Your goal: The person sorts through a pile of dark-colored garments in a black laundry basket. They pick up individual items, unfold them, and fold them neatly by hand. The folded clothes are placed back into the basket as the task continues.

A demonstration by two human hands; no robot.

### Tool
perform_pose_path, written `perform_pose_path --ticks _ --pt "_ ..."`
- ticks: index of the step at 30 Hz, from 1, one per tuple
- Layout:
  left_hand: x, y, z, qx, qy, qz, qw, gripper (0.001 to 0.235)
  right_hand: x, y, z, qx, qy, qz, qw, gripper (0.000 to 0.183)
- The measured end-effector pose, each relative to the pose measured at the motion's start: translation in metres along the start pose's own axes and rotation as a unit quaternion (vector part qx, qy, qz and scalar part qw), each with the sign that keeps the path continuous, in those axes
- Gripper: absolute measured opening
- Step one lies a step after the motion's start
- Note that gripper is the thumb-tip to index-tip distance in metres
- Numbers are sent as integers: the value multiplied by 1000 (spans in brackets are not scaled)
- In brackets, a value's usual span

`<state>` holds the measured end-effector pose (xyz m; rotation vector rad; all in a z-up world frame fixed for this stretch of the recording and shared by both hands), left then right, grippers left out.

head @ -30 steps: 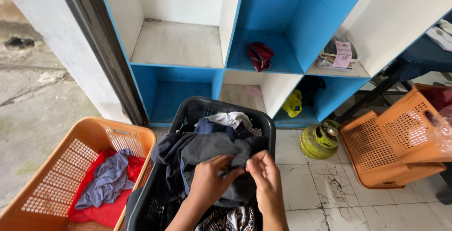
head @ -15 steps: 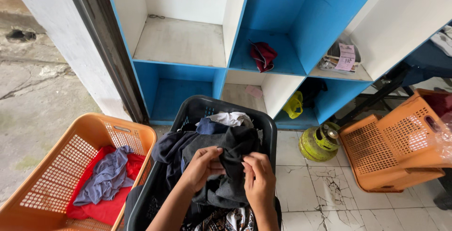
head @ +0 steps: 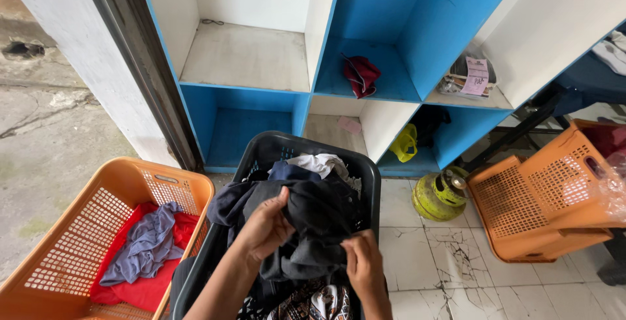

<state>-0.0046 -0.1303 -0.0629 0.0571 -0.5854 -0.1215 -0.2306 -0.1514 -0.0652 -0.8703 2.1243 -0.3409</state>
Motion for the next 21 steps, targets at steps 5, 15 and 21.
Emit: perform_pose_path --ticks 5,15,21 --pt "2 0 8 -54 -25 34 998 36 -45 -19 -8 -33 -288 70 955 24" --pt "-45 23 -7 79 40 -99 991 62 26 -6 57 -42 -404 402 821 33" --pt "-43 7 -72 30 -558 76 826 52 61 18 113 -9 -729 436 527 32"
Point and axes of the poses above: each hand's wrist, its own y-axis away from the middle knuckle, its own z-axis out of the palm, x = y × z, the point moved 7 cm from there along -y, towards the middle knuckle, and after that the axes turned 9 degrees about -x, right-handed, at the moved point
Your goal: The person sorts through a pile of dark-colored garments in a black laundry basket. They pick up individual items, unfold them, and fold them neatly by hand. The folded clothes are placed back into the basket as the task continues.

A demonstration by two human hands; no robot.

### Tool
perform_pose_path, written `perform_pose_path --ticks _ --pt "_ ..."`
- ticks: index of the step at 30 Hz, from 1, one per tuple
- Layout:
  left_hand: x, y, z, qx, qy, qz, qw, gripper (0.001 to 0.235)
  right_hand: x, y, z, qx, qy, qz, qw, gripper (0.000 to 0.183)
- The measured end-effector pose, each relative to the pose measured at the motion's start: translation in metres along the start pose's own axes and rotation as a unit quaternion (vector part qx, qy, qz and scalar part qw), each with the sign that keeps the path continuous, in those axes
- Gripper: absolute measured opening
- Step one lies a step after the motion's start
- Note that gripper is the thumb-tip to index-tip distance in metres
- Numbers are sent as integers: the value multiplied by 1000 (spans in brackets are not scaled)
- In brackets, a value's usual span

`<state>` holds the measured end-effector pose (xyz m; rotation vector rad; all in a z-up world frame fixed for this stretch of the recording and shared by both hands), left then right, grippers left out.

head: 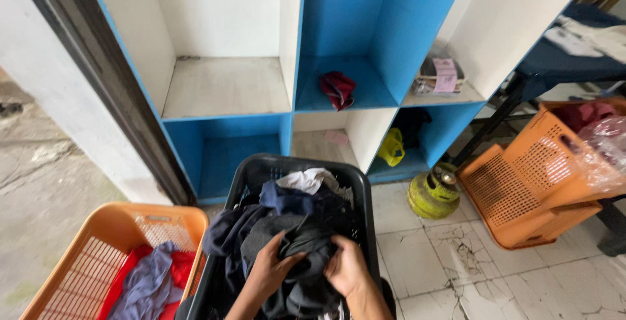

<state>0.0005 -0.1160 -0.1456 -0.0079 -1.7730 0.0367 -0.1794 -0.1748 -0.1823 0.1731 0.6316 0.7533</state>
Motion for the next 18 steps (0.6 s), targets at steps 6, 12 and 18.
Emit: perform_pose_path --ticks 6,12,18 --pt "-81 21 19 20 455 -135 880 32 -6 26 12 131 138 -47 981 25" --pt "-15 59 29 37 672 -200 712 29 -17 20 40 70 359 -189 911 11" --pt "2 53 14 30 584 -171 793 27 -15 52 82 21 537 -259 802 14"
Point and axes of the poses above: each hand's wrist, its own y-axis away from the middle knuckle, its own z-axis out of the palm, x = y × z, the point moved 7 cm from there along -y, towards the middle knuckle, and after that the axes turned 9 degrees about -x, right-handed, at the moved point
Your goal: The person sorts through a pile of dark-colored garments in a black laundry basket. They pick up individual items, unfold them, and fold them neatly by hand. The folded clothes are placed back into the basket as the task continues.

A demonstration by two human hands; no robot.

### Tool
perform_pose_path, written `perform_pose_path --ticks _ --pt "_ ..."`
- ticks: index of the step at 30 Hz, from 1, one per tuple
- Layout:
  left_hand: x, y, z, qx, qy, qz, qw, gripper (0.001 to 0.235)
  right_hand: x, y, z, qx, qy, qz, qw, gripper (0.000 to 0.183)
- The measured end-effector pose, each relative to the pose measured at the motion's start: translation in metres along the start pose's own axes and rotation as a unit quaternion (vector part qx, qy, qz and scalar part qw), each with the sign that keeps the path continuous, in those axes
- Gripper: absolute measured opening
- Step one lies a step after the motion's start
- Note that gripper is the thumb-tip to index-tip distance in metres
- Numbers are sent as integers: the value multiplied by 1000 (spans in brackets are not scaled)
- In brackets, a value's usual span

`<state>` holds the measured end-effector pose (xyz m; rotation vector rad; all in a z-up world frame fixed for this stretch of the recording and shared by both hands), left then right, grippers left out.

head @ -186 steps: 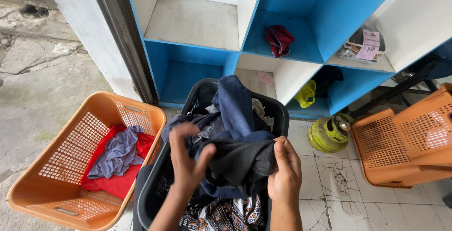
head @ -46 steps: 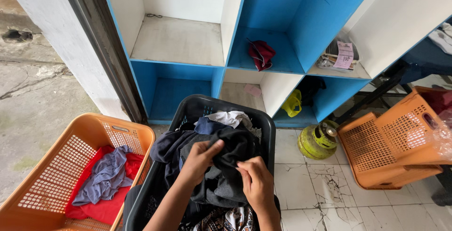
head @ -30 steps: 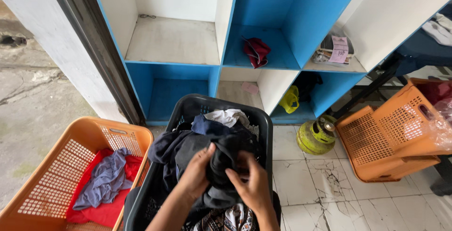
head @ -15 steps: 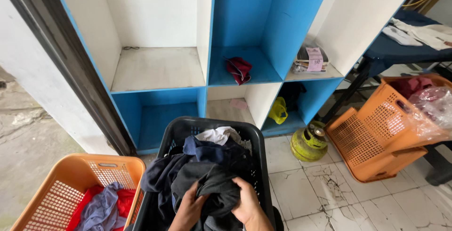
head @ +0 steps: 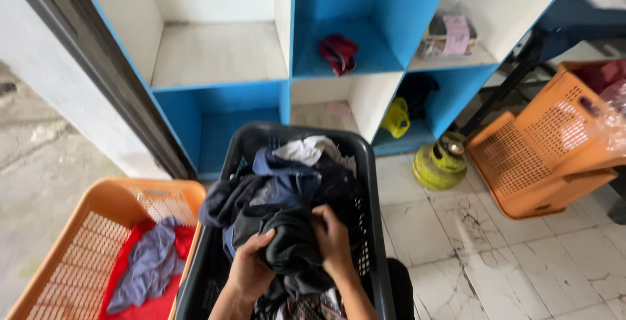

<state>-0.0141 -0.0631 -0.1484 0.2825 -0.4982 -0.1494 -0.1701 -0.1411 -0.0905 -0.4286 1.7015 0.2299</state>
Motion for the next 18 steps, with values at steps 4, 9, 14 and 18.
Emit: perform_pose_path --ticks 4,9,14,18 --pt "17 -6 26 -51 -78 33 995 29 -59 40 -5 91 136 -127 978 29" --pt "23 -10 40 -77 -133 36 987 27 -112 65 4 111 290 -305 900 42" --pt "36 -5 56 -124 -318 14 940 35 -66 20 -5 -9 201 -72 977 35" --pt "50 13 83 -164 -691 157 686 61 -68 -11 -17 -54 229 -168 957 17"
Point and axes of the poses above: each hand's wrist, its own y-axis away from the middle knuckle, its own z-axis out of the palm, x = y × z, the point moved 7 cm from there along -y, towards the middle knuckle, and after that the axes turned 9 degrees about -x, right-handed, at the moved point
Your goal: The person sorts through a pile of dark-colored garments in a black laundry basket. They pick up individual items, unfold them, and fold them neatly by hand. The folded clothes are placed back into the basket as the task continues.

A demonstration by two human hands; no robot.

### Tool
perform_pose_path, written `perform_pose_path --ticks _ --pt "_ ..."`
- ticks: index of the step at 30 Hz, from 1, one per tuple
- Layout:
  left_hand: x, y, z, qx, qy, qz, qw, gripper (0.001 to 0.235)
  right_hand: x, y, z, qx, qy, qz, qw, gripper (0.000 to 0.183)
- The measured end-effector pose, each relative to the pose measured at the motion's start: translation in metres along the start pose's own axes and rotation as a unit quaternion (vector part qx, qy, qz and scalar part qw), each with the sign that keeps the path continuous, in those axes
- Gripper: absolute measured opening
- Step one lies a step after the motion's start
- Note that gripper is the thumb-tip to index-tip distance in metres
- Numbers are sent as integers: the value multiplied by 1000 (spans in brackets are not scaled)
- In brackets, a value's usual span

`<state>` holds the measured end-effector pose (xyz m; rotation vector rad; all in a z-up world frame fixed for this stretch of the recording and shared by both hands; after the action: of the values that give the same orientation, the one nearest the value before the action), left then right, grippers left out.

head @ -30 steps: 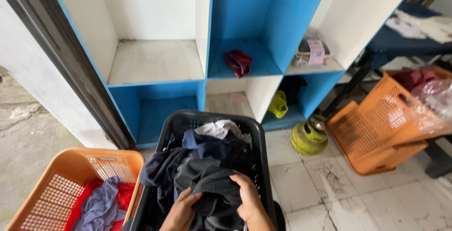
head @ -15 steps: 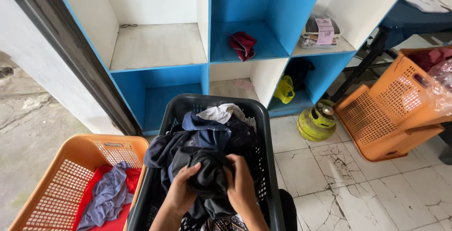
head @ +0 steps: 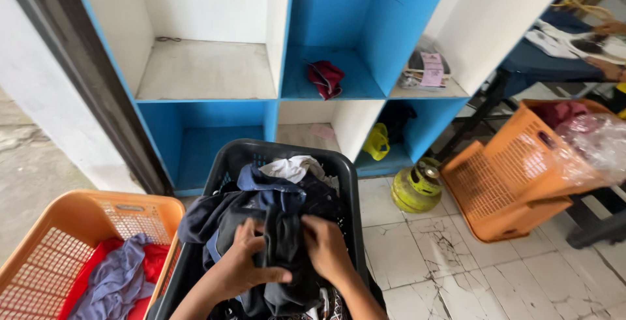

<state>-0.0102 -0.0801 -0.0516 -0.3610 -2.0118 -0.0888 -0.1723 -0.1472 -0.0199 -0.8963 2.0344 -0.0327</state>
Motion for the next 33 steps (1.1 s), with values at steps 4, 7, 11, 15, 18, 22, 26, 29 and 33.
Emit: perform_pose_path --ticks 4,7,11,15,18,22,26,29,33 --pt "19 -39 -17 43 -242 112 963 104 -7 -71 -33 33 -68 2 997 15" --pt "28 -81 -86 191 -228 232 926 85 -22 -134 -58 9 -268 88 959 30" --pt "39 -121 -132 291 -260 179 903 37 -85 -177 -117 69 -189 -71 977 26" --pt "49 -117 -134 326 -304 158 881 63 -90 -164 -158 185 -64 -155 968 24" --pt "19 -109 -127 312 -376 63 870 78 -28 -149 -184 296 -201 -86 930 19" --pt "-68 -68 -124 265 -445 -100 850 71 67 -134 -191 291 -501 -8 815 17" --pt "-113 -65 -122 220 -373 -169 885 81 80 -134 -151 229 -516 79 822 17" --pt "-57 -72 -113 186 -382 15 905 103 52 -130 -122 176 -531 86 824 16" --pt "27 -60 -92 145 -144 1 979 84 20 -118 -79 109 -457 85 878 18"
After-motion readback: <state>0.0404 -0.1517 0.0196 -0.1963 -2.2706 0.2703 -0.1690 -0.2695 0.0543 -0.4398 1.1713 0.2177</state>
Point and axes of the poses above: each hand's wrist, its own y-axis away from the middle knuckle, its own z-axis out of the palm, x = y × z, the point moved 7 cm from there along -y, towards the middle knuckle, and after that the axes turned 9 degrees about -x, right-handed, at the moved point
